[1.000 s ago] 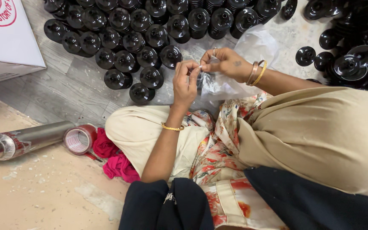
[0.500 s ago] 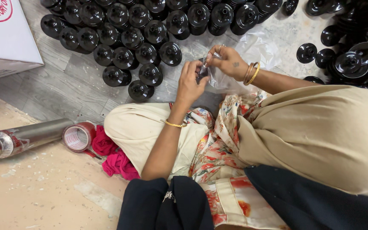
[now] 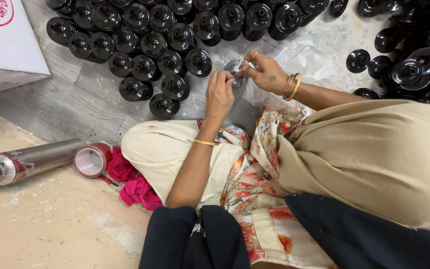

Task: The person sits on the floor and packs black plastic components one at a time into a clear plastic bag, opening the bag, inserting items, and setting filled bags aside among piles of parts.

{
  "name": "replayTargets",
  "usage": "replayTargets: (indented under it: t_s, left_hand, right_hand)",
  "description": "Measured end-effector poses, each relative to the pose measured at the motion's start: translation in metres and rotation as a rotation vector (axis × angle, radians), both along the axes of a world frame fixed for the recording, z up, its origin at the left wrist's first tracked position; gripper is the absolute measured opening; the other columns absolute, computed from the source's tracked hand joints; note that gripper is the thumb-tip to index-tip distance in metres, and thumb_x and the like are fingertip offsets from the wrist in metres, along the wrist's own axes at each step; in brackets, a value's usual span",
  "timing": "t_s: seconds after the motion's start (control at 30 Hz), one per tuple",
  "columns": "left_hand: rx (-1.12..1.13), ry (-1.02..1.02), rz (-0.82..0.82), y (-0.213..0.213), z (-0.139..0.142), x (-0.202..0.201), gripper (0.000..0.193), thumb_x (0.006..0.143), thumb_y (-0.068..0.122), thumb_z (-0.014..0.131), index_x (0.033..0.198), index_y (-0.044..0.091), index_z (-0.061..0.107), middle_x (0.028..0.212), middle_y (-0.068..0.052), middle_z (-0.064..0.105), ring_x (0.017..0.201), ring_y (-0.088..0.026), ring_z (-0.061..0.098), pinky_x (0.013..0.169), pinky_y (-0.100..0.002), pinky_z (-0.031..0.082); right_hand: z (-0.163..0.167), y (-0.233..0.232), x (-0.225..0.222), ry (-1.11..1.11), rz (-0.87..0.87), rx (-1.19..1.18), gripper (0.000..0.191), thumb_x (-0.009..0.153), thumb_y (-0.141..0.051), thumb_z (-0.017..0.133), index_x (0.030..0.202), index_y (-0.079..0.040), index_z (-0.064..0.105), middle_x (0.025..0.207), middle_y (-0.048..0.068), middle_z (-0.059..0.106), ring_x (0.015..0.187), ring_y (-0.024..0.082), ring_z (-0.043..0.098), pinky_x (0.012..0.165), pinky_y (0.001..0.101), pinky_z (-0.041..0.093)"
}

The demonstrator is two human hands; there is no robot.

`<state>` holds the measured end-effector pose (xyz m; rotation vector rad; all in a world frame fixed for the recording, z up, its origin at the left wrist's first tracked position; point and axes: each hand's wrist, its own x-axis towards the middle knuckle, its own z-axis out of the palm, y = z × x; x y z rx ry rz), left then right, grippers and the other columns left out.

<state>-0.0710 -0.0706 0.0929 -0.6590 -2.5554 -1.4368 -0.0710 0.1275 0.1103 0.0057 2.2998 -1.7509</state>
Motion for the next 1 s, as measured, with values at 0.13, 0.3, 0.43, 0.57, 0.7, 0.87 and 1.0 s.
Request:
replayTargets:
  t_s: [0.13,0.3,0.43,0.57,0.7,0.87,1.0]
  left_hand:
    - [0.028,-0.051,-0.009,0.003,-0.005,0.001,0.022,0.087,-0.004,0.065,0.107,0.002,0.057,0.099,-0.014,0.060,0.092,-0.033,0.062,0.083,-0.043,0.051]
    - [0.019,-0.095,0.002,0.006,-0.013,0.001,0.030,0.085,-0.005,0.069,0.112,0.002,0.059,0.097,-0.013,0.059,0.089,-0.031,0.062,0.082,-0.042,0.052]
    - [0.051,-0.122,0.028,0.007,-0.014,0.002,0.030,0.084,-0.004,0.071,0.111,0.002,0.058,0.096,-0.012,0.059,0.086,-0.029,0.061,0.081,-0.041,0.052]
    - [0.135,-0.208,0.001,0.006,-0.012,0.002,0.024,0.089,-0.002,0.069,0.111,0.002,0.062,0.098,-0.009,0.060,0.080,-0.019,0.064,0.074,-0.033,0.055]
    - [0.254,-0.361,-0.061,0.005,-0.013,0.000,0.019,0.092,0.002,0.070,0.111,0.001,0.069,0.095,-0.005,0.065,0.075,-0.011,0.062,0.066,-0.025,0.053]
    - [0.274,-0.432,-0.014,0.007,-0.016,-0.001,0.014,0.096,0.006,0.074,0.109,0.001,0.071,0.094,-0.003,0.067,0.074,-0.009,0.059,0.066,-0.025,0.050]
    - [0.440,-0.377,-0.035,0.010,-0.013,-0.001,0.029,0.097,-0.002,0.063,0.125,0.004,0.062,0.105,-0.003,0.061,0.088,-0.010,0.064,0.078,-0.026,0.057]
  right_hand:
    - [0.012,-0.007,0.006,0.113,0.033,0.431,0.017,0.105,-0.020,0.062,0.113,-0.006,0.056,0.085,0.013,0.069,0.079,0.027,0.067,0.072,0.0396,0.050]
    - [0.001,-0.008,0.008,0.192,0.034,0.288,0.012,0.108,-0.014,0.056,0.113,-0.004,0.052,0.091,0.012,0.068,0.085,0.028,0.067,0.075,0.0396,0.050]
    - [-0.021,-0.006,0.004,0.054,-0.013,-0.133,0.008,0.109,-0.011,0.055,0.111,-0.005,0.050,0.100,0.002,0.064,0.097,0.013,0.062,0.086,0.0309,0.050]
    - [-0.033,-0.003,0.002,-0.050,-0.026,-0.306,0.006,0.107,-0.007,0.056,0.109,-0.008,0.050,0.100,-0.003,0.056,0.097,0.006,0.051,0.090,0.0256,0.045]
    - [-0.035,0.002,0.000,-0.083,-0.044,-0.373,0.006,0.105,-0.006,0.056,0.107,-0.009,0.051,0.098,-0.004,0.057,0.095,0.006,0.051,0.088,0.0250,0.045]
    - [-0.032,0.003,-0.002,-0.088,-0.029,-0.372,0.007,0.105,-0.006,0.058,0.106,-0.009,0.052,0.097,-0.004,0.056,0.093,0.005,0.050,0.086,0.0236,0.044]
    - [-0.029,0.001,0.000,-0.140,-0.029,-0.379,0.007,0.106,-0.006,0.058,0.106,-0.010,0.052,0.094,-0.005,0.055,0.090,0.004,0.047,0.080,0.0223,0.041]
